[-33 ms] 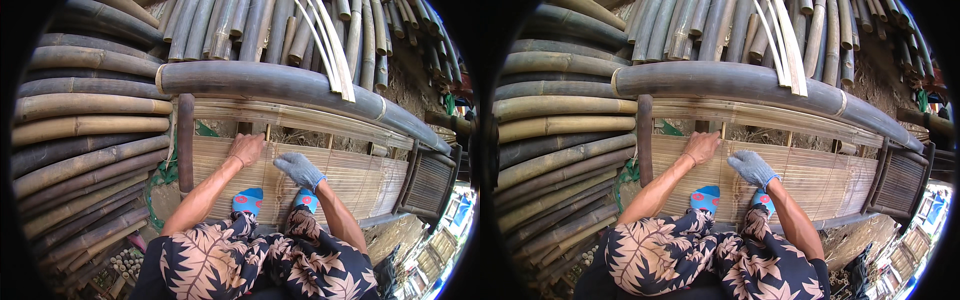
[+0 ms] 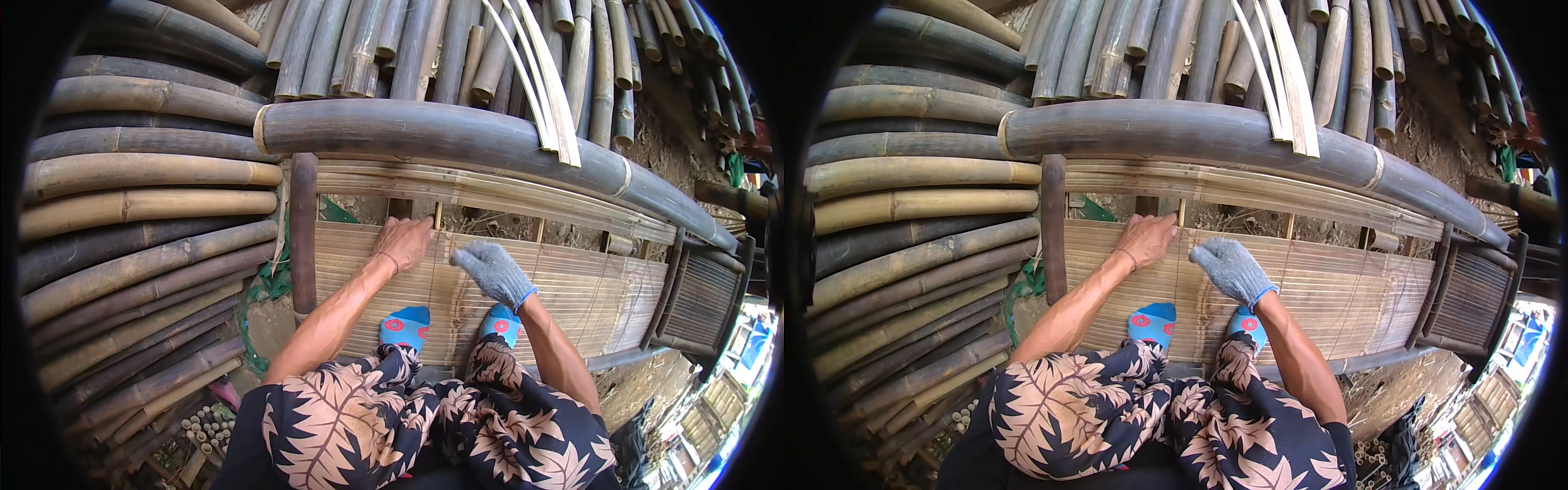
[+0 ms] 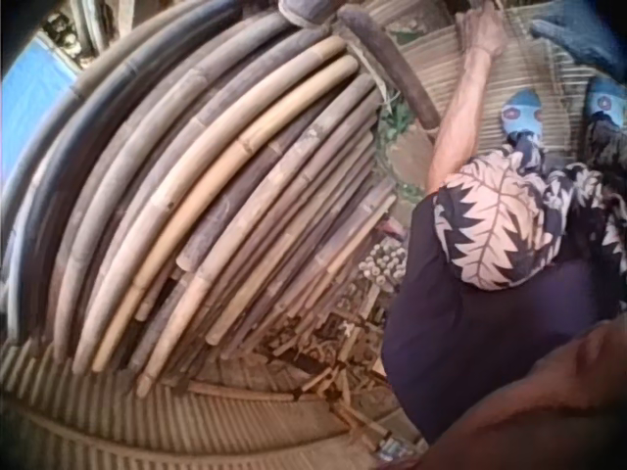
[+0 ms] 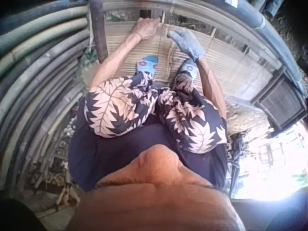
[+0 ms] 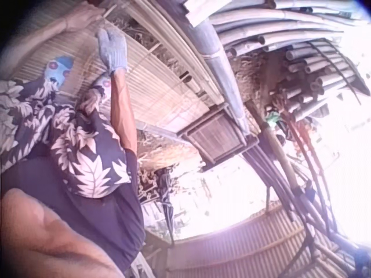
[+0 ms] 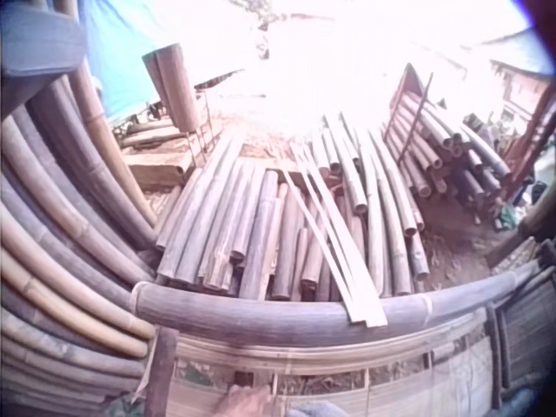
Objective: The person weaves thin bamboo strips into the seat of a bamboo bench, pulling a long thin binding through gaps in the bamboo structure.
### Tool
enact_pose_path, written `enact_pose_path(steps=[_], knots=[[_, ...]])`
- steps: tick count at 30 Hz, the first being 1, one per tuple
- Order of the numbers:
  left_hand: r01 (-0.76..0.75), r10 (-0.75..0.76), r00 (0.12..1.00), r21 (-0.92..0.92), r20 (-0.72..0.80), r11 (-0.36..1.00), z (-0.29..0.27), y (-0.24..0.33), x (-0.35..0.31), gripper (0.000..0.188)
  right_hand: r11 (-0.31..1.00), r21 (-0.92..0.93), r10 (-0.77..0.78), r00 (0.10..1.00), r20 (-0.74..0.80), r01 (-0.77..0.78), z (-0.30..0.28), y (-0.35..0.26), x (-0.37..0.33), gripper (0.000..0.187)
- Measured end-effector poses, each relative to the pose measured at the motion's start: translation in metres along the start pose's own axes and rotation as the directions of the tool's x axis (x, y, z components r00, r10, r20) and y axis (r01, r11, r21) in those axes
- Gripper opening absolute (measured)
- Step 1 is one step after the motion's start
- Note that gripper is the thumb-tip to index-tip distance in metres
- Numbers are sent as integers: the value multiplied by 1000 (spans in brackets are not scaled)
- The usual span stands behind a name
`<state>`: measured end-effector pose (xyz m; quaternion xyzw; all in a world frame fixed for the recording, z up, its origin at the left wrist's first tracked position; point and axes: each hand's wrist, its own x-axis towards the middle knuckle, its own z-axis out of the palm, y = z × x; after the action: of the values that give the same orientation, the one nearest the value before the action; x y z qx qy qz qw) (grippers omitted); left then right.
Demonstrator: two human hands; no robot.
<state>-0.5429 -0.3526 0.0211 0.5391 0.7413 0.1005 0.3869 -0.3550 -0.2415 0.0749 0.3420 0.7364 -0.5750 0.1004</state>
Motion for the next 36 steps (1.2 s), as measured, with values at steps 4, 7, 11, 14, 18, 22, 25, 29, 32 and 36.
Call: enact_pose_path(steps=[4,7,11,14,18,22,25,29,32,36], knots=[[7,-7,999,-4,42,1000,-1,-3,4,26,815,565,3,974,-227,129,-38,-49,24,36],[-25,26,999,-16,39,1000,5,-10,8,28,488,863,-89,991,-97,129,-57,-77,41,39],[-42,44,996,-23,83,999,2,-8,10,30,835,-548,21,998,-53,-47,-30,-27,51,41],[-29,32,995,-27,95,999,1,-10,9,30,839,-543,51,998,37,-23,-4,-20,36,34],[-83,87,995,-67,50,994,-2,-9,13,27,946,-255,-190,980,60,199,32,-14,33,30],[-83,83,997,-72,2,994,7,-12,8,25,959,-166,-226,973,38,230,27,-1,21,36],[-60,59,998,-64,-20,996,5,-10,0,26,990,-131,57,992,116,-41,-7,2,8,45],[-112,85,977,-132,-196,985,5,-15,3,24,977,-197,-60,994,88,76,2,7,0,37],[-141,98,910,-76,-403,987,-1,-11,-5,34,984,-176,-31,944,-330,-29,-14,32,-8,27],[47,160,792,320,-589,946,-3,-24,-3,48,809,-587,-456,596,-661,-31,-48,30,3,17]])
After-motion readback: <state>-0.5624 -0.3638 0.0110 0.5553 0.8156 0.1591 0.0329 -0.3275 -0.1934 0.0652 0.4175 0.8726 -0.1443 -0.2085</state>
